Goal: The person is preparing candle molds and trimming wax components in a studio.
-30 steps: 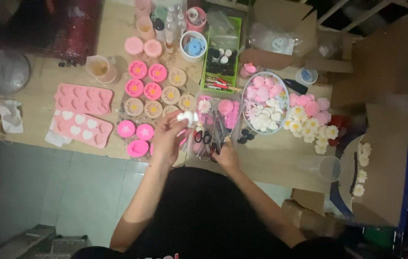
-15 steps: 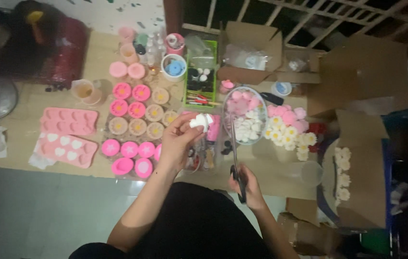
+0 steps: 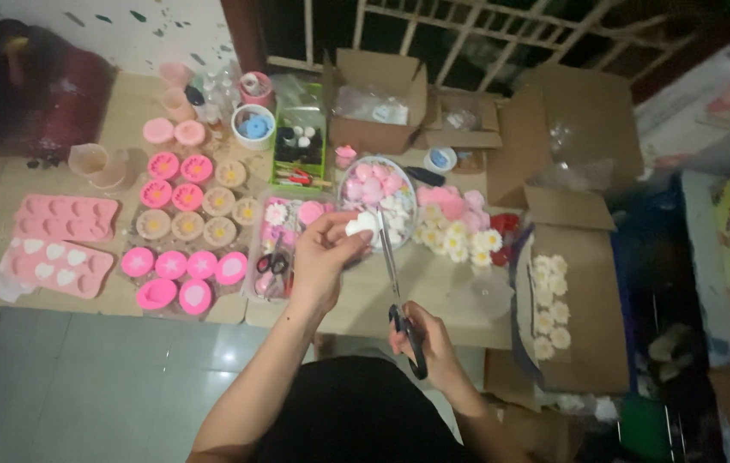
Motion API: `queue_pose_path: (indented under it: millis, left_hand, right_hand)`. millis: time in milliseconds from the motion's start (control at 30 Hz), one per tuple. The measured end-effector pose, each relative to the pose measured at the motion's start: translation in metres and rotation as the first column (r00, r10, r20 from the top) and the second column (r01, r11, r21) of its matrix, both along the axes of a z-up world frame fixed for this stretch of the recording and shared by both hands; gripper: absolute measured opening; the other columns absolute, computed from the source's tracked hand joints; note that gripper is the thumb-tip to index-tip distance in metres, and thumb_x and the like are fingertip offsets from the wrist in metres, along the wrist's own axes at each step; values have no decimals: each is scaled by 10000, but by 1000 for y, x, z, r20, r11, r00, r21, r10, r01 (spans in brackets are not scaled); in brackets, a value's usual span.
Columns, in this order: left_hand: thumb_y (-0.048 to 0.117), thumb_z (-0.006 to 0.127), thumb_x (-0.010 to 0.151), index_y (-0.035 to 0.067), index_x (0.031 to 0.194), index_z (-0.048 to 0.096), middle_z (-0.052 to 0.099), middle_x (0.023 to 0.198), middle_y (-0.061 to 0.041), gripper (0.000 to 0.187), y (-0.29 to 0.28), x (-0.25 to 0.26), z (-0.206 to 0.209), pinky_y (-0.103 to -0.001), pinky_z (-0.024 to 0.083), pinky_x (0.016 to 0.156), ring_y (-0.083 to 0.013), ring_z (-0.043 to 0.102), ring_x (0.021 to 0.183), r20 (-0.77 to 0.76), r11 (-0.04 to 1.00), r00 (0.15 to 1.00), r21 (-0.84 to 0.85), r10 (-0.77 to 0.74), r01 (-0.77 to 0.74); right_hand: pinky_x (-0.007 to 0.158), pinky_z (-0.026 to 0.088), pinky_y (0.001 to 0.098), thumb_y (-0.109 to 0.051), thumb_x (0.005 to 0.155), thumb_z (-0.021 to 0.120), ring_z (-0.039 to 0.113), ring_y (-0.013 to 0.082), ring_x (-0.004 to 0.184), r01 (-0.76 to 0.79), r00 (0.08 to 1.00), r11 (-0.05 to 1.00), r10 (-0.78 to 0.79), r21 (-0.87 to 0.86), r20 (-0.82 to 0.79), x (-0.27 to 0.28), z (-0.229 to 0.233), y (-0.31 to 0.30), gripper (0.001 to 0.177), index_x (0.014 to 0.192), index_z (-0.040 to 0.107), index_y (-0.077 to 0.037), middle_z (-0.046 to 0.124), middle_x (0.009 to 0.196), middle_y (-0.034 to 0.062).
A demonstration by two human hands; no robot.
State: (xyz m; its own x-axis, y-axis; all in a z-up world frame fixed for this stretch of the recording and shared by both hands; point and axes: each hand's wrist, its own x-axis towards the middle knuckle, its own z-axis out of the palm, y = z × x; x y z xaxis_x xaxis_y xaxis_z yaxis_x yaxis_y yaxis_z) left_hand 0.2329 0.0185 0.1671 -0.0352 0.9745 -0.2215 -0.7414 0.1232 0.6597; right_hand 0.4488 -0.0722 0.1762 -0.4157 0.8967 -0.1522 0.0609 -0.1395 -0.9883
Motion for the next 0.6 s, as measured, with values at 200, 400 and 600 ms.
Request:
queue_pose_path:
  millis: [200,400,600]
  left_hand:
    - [-14,753,878,-23,1159,676,775,1040,-99,292,-59,63,30,-294,602,818,-141,716,931,-89,996,995,67,-50,56]
    - [-19,758,861,-16,1132,695,769,1009,-90,278,-122,168,31,-292,602,802,-127,713,890,-34,981,981,34,-190,191]
    - [-43,748,857,-29,1106,713,791,979,-113,252,-162,297,44,-282,589,754,-142,724,839,-38,912,914,55,-405,406]
  right_hand:
    - [630,519,277,-410,992,661,606,105,661,99,993,994,-95,-45,75,63,-6,-77,386,972,574,-35,589,747,11]
    - [645,503,284,-424,980,643,591,116,672,256,963,958,-242,-130,116,141,14,-171,384,971,580,-46,580,758,7]
    - [597,467,268,-342,995,660,552,110,628,443,882,895,-445,48,156,222,55,-249,317,898,572,-53,572,695,6]
